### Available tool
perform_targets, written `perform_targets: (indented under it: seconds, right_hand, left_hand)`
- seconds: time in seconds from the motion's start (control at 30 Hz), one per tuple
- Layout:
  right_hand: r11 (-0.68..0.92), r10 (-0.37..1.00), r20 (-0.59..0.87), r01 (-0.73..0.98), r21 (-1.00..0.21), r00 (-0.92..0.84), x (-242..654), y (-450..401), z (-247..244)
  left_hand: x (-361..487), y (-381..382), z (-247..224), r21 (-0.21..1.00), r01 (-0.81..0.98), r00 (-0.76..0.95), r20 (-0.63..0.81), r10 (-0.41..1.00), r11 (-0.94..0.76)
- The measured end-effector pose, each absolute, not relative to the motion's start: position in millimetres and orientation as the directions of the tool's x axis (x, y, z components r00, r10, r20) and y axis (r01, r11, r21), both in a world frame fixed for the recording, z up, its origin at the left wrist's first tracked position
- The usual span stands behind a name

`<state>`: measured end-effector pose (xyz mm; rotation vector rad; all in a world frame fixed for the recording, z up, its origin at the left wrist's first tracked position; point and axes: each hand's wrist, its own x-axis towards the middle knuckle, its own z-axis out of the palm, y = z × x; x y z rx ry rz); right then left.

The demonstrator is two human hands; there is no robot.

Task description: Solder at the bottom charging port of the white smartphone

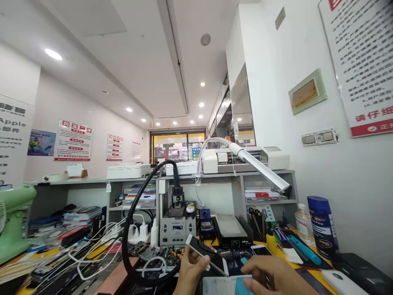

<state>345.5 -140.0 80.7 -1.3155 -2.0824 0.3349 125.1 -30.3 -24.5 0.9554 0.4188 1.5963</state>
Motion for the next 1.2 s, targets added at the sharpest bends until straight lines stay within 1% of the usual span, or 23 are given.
perform_targets:
  seconds: [0.07, 0.1, 0.17, 0.23, 0.3, 0.4, 0.53, 0.6, 0.73, 0.83, 1.0, 1.13, 1.2]
  right_hand:
    - [0.508, 0.849, 0.431, 0.690, -0.515, -0.304, 329, -132, 90]
    - [0.529, 0.838, 0.447, 0.662, -0.530, -0.312, 322, -124, 93]
    - [0.557, 0.826, 0.469, 0.575, -0.599, -0.312, 309, -103, 95]
    - [0.555, 0.832, 0.449, 0.489, -0.674, -0.325, 300, -77, 93]
    - [0.540, 0.838, 0.407, 0.441, -0.717, -0.363, 294, -51, 88]
    - [0.497, 0.835, 0.304, 0.389, -0.776, -0.459, 292, -19, 82]
    - [0.425, 0.768, 0.129, 0.347, -0.836, -0.628, 298, 5, 87]
    - [0.409, 0.735, 0.087, 0.337, -0.848, -0.673, 299, 10, 93]
    - [0.406, 0.691, 0.054, 0.326, -0.854, -0.720, 291, 9, 105]
    - [0.475, 0.662, 0.062, 0.354, -0.806, -0.747, 283, 2, 111]
    - [0.544, 0.684, 0.116, 0.397, -0.739, -0.720, 277, -4, 114]
    - [0.554, 0.694, 0.120, 0.420, -0.719, -0.709, 274, -6, 117]
    - [0.561, 0.695, 0.115, 0.435, -0.705, -0.710, 273, -7, 119]
  left_hand:
    - [123, -29, -27, 0.714, -0.643, 0.024, 0.379, 0.925, -0.276]
    - [123, -28, -28, 0.714, -0.641, 0.032, 0.392, 0.920, -0.281]
    - [123, -27, -30, 0.716, -0.635, 0.049, 0.411, 0.910, -0.289]
    - [123, -25, -30, 0.720, -0.629, 0.066, 0.427, 0.902, -0.294]
    - [123, -24, -29, 0.724, -0.623, 0.085, 0.441, 0.893, -0.298]
    - [119, -26, -26, 0.735, -0.611, 0.115, 0.452, 0.885, -0.296]
    - [111, -27, -24, 0.768, -0.584, 0.153, 0.420, 0.895, -0.260]
    - [107, -27, -23, 0.781, -0.575, 0.176, 0.408, 0.896, -0.242]
    - [106, -26, -22, 0.793, -0.565, 0.212, 0.409, 0.888, -0.230]
    - [105, -26, -21, 0.800, -0.551, 0.213, 0.410, 0.887, -0.238]
    - [105, -28, -19, 0.802, -0.541, 0.190, 0.410, 0.892, -0.254]
    - [106, -31, -14, 0.798, -0.548, 0.216, 0.426, 0.879, -0.252]
    - [107, -33, -11, 0.814, -0.525, 0.235, 0.418, 0.877, -0.247]
